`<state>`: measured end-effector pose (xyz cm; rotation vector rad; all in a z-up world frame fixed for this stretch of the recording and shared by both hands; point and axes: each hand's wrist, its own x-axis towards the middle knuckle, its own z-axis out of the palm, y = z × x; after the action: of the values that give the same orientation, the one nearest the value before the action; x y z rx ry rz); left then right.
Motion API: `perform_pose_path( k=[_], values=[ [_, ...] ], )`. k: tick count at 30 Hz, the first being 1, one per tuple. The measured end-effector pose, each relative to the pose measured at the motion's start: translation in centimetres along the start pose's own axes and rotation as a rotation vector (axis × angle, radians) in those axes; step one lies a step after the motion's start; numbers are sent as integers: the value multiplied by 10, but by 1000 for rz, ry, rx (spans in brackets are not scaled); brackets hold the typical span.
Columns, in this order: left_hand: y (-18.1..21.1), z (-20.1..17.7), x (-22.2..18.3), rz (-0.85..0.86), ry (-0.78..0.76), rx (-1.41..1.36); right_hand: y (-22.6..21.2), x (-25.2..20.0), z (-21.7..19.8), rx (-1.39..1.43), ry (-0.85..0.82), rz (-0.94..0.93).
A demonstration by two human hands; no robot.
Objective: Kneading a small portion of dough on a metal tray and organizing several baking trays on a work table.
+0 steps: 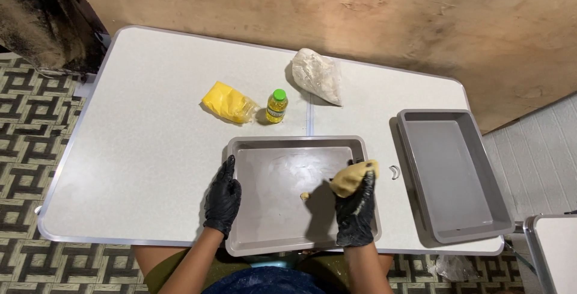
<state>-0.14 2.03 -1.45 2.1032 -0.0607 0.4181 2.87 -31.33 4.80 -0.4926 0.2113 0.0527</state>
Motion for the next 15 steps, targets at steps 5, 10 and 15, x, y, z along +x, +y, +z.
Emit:
perform_pose_path(
  k=[5, 10, 15],
  values=[
    [-1, 3, 1, -3, 10, 16, -32, -59, 126, -563, 341, -812],
    [-1, 5, 2, -47, -9, 2, -3, -47, 106, -1528, -36, -1174],
    [13, 0, 5, -107, -48, 6, 60, -38, -9, -2479, -387, -581]
  ],
)
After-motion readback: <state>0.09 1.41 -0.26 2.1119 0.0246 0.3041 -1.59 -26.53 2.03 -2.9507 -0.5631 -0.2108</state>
